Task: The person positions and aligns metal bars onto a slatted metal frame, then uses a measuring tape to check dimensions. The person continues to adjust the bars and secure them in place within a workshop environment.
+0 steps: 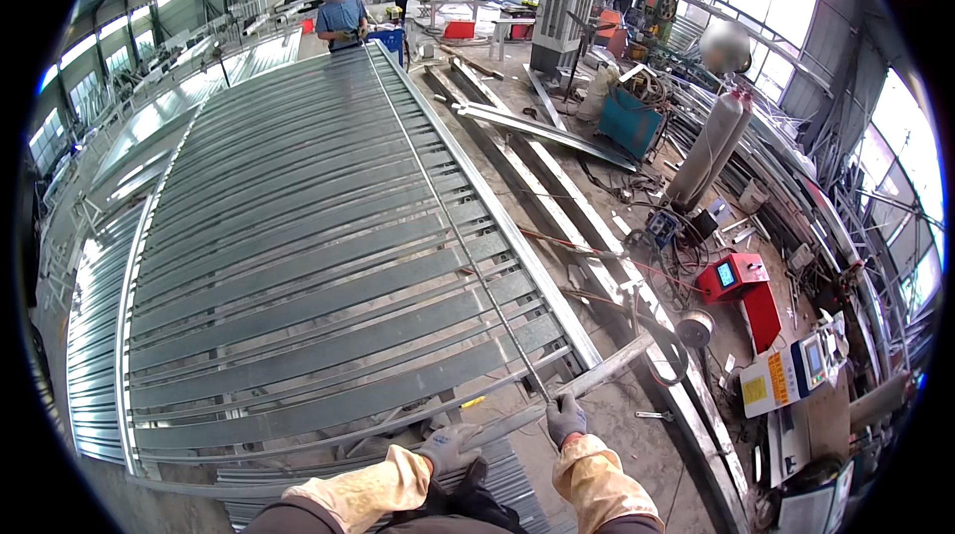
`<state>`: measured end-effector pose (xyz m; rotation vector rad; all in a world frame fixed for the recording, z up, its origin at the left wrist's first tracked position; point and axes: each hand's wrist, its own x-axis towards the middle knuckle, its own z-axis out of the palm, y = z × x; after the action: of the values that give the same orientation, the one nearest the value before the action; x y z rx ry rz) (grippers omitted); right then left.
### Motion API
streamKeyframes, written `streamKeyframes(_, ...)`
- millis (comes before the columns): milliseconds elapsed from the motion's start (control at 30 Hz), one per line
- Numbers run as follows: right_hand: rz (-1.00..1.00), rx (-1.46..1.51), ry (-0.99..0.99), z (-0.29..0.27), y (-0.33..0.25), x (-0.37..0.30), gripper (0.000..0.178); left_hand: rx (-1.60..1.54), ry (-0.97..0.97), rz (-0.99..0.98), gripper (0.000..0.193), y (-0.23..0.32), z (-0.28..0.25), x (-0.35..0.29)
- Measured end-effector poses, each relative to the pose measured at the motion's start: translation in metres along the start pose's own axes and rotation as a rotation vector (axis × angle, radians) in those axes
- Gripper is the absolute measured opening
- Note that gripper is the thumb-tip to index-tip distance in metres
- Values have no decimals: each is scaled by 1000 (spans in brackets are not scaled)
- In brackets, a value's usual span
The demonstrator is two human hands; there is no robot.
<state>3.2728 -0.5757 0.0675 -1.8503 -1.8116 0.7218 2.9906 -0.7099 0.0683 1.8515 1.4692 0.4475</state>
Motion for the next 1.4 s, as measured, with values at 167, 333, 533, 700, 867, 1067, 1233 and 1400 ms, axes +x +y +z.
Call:
streamKeyframes(167, 19, 310, -4, 16, -17, -35, 17, -507, 223, 267, 48, 93, -103, -11)
streamKeyframes(333, -75, 431, -85, 15, -90, -71, 29, -511, 455, 563, 47, 255, -244, -86)
streamKeyframes(533, 57, 679, -293, 38, -121, -88, 23, 209, 540, 984, 22, 336, -261, -155)
streamKeyframes(700, 99, 737, -306, 38, -132, -83, 25, 454, 266, 1216, 34, 335, -245, -153)
streamKeyframes(867, 112, 764, -296, 35, -137, -72, 29, 438, 151, 1191, 47, 313, -236, -142)
streamKeyframes(1067, 132, 861, -346, 30, -137, -81, 24, -858, 594, 56, 38, 175, -134, -68)
streamKeyframes(1233, 134, 973, -659, 29, -167, -106, 23, -935, 322, -112, 30, 15, -40, -31)
streamKeyframes(1400, 25, 682, -1183, 28, -144, -42, 27, -1061, 460, -392, 21, 26, -56, -24)
